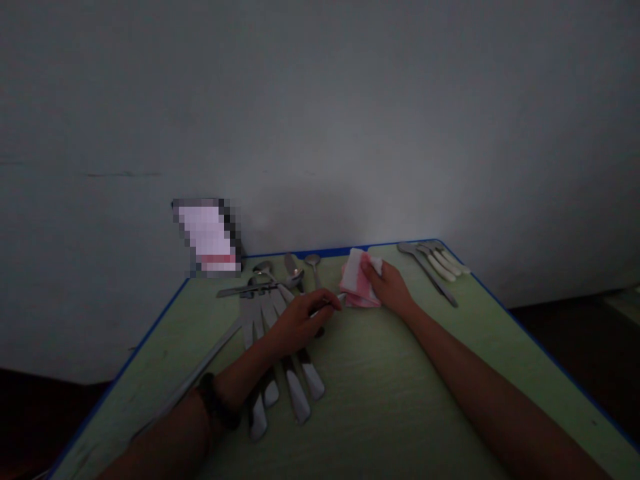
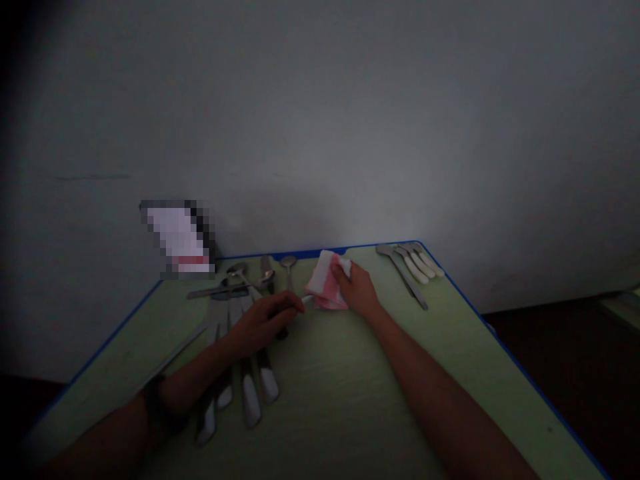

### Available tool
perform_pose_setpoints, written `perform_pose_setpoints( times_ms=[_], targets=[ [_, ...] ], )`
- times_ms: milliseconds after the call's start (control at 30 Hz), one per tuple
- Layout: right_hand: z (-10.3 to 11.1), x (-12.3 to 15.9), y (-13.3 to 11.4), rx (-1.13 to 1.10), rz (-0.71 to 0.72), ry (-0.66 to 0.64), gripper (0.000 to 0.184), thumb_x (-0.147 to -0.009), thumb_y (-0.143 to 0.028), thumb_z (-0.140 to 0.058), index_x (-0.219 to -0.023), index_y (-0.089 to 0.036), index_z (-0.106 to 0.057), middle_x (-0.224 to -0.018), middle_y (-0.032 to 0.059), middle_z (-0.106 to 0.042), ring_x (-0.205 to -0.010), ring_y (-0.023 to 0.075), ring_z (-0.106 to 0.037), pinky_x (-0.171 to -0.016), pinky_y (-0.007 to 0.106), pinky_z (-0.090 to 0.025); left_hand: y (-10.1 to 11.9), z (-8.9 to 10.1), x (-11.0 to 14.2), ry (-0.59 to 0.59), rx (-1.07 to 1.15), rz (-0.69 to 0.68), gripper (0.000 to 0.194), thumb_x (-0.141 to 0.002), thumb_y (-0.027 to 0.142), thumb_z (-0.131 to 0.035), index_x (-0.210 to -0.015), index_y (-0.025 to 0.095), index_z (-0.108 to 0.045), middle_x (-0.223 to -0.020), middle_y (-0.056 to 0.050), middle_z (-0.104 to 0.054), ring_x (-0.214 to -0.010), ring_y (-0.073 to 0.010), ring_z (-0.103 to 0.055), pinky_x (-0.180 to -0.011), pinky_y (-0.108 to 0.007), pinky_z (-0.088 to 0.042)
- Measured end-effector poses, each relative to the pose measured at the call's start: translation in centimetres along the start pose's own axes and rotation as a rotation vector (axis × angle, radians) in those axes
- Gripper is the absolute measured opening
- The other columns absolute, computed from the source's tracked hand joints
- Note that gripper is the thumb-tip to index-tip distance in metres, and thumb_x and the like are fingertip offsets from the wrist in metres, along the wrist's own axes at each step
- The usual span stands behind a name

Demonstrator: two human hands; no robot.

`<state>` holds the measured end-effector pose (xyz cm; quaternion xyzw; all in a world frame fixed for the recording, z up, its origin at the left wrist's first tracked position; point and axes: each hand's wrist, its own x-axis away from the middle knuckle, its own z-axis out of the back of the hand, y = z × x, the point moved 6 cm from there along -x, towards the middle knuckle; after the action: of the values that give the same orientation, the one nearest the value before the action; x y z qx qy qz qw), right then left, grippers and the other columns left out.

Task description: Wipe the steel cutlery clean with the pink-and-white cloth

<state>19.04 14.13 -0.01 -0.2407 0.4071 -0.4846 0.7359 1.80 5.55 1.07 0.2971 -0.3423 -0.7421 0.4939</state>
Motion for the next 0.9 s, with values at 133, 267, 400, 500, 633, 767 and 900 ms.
perform_pose_setpoints(
  times_ms=[133, 267, 400, 500, 633, 767, 900],
  targets=[
    [0.07, -0.01, 0.05, 0.005, 0.003, 0.019, 0.034, -0.086, -0.045, -0.040, -0.076, -0.016, -0.056, -0.072, 0.0052, -0.062, -0.065, 0.0161, -0.054, -0.060, 0.025, -0.037, 0.04, -0.04, 0.00, -0.001, 0.005, 0.005, 0.019, -0.082, 0.024, -0.043, -0.089, 0.017, -0.059, -0.063, 0.004, -0.052, -0.054, -0.0080, -0.045, -0.052, -0.018, -0.036],
    [0.04, -0.02, -0.03, 0.007, 0.013, 0.018, 0.034, -0.085, -0.044, -0.040, -0.076, -0.016, -0.056, -0.071, 0.0047, -0.062, -0.064, 0.0156, -0.053, -0.059, 0.025, -0.037, -0.03, -0.01, -0.02, 0.009, 0.011, 0.003, 0.019, -0.082, 0.025, -0.044, -0.089, 0.017, -0.060, -0.061, 0.005, -0.051, -0.053, -0.0077, -0.045, -0.051, -0.018, -0.036],
    [0.04, 0.01, -0.12, -0.012, 0.012, 0.012, 0.034, -0.086, -0.044, -0.040, -0.077, -0.016, -0.056, -0.073, 0.0049, -0.062, -0.066, 0.0160, -0.054, -0.060, 0.025, -0.037, 0.00, -0.03, -0.01, 0.007, 0.019, 0.003, 0.019, -0.082, 0.025, -0.044, -0.088, 0.017, -0.060, -0.061, 0.005, -0.049, -0.053, -0.0075, -0.044, -0.051, -0.018, -0.035],
    [0.01, 0.01, -0.11, -0.018, 0.005, 0.005, 0.035, -0.086, -0.045, -0.039, -0.076, -0.016, -0.056, -0.073, 0.0048, -0.062, -0.066, 0.0160, -0.054, -0.060, 0.025, -0.037, 0.11, -0.01, 0.02, 0.007, 0.008, -0.003, 0.018, -0.082, 0.024, -0.044, -0.089, 0.017, -0.059, -0.062, 0.005, -0.051, -0.054, -0.0075, -0.044, -0.052, -0.018, -0.035],
    [0.06, -0.02, -0.12, -0.007, 0.011, 0.011, 0.037, -0.085, -0.047, -0.038, -0.075, -0.016, -0.056, -0.072, 0.0046, -0.062, -0.066, 0.0157, -0.053, -0.060, 0.024, -0.037, 0.05, -0.09, 0.10, -0.010, 0.026, 0.004, 0.018, -0.083, 0.024, -0.043, -0.090, 0.018, -0.059, -0.062, 0.005, -0.050, -0.054, -0.0073, -0.045, -0.052, -0.018, -0.036],
    [0.05, -0.03, -0.06, -0.004, 0.009, 0.006, 0.038, -0.085, -0.048, -0.038, -0.076, -0.016, -0.057, -0.073, 0.0052, -0.063, -0.068, 0.0163, -0.054, -0.061, 0.025, -0.037, -0.03, -0.14, 0.13, -0.018, 0.036, 0.012, 0.019, -0.083, 0.025, -0.043, -0.092, 0.018, -0.058, -0.062, 0.005, -0.050, -0.053, -0.0073, -0.045, -0.052, -0.018, -0.036],
    [0.02, -0.01, -0.08, -0.024, 0.017, 0.000, 0.039, -0.086, -0.049, -0.037, -0.078, -0.017, -0.057, -0.075, 0.0056, -0.063, -0.069, 0.0168, -0.055, -0.063, 0.026, -0.038, 0.02, -0.13, 0.07, -0.022, 0.019, 0.013, 0.020, -0.083, 0.025, -0.042, -0.092, 0.018, -0.058, -0.062, 0.005, -0.051, -0.054, -0.0083, -0.047, -0.052, -0.019, -0.036]
  ],
)
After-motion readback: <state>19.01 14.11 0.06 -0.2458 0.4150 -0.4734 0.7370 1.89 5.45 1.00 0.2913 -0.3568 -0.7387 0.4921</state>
